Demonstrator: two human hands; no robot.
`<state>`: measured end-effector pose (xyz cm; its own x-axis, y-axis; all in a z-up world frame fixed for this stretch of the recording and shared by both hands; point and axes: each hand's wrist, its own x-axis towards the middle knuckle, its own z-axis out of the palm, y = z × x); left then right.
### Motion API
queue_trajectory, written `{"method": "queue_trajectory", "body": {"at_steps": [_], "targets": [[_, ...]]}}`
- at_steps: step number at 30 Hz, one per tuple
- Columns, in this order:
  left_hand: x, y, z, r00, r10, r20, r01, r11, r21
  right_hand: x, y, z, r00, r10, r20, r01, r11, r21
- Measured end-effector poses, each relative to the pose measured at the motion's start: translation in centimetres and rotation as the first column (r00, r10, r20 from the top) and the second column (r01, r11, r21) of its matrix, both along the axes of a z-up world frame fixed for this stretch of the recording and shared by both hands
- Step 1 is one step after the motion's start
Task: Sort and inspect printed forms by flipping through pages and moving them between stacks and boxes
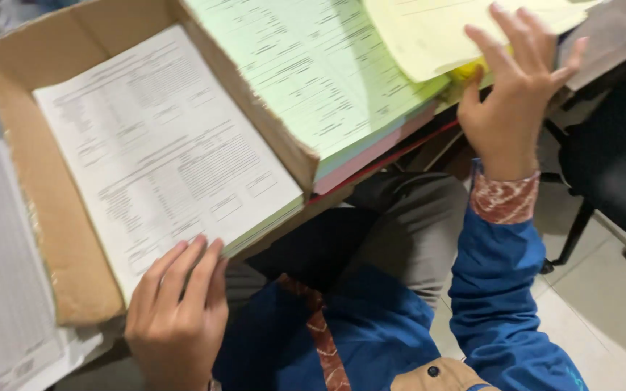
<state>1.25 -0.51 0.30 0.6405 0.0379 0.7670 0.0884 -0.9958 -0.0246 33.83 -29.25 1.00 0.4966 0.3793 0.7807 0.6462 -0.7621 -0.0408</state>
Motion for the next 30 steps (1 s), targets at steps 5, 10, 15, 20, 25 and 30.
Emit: {"method": "queue_trajectory", "body": {"at_steps": [5,10,15,20,25,30], "targets": [[0.4,0.5,-1.1,0.999,-0.017,0.039,0.015,0.999,0.039,-0.7,-1.0,-1.3,0.975,0.039,0.221,-0.069,0.989,0.128],[0.0,1.6,-2.8,0.998,-0.027,-0.062,0.028,0.999,0.016,-4.7,-0.2,-1.8,0.923,0.102,0.371,-0.211,0.94,0.267],[0.5,-0.1,-1.1,0.994,-0.11,0.013,0.109,0.993,0.039,-10.8,1.5,-1.8,0.923,0.178,0.341,-0.303,0.883,0.358],[0.3,-0.8,-3.2,0.982,-0.157,0.106,0.161,0.987,-0.027,-14.5,2.3,-1.6,0.848,0.362,0.388,-0.475,0.843,0.252],[-0.8,-0.5,-4.2,0.921,-0.309,0.238,0.272,0.946,0.175,-18.9,4.8,1.3,0.806,0.52,0.283,-0.56,0.824,0.081],[-3.3,-2.9,1.8,0.901,-0.404,0.159,0.398,0.915,0.067,-20.9,8.1,3.3,0.65,0.72,0.241,-0.729,0.681,-0.07]]}}
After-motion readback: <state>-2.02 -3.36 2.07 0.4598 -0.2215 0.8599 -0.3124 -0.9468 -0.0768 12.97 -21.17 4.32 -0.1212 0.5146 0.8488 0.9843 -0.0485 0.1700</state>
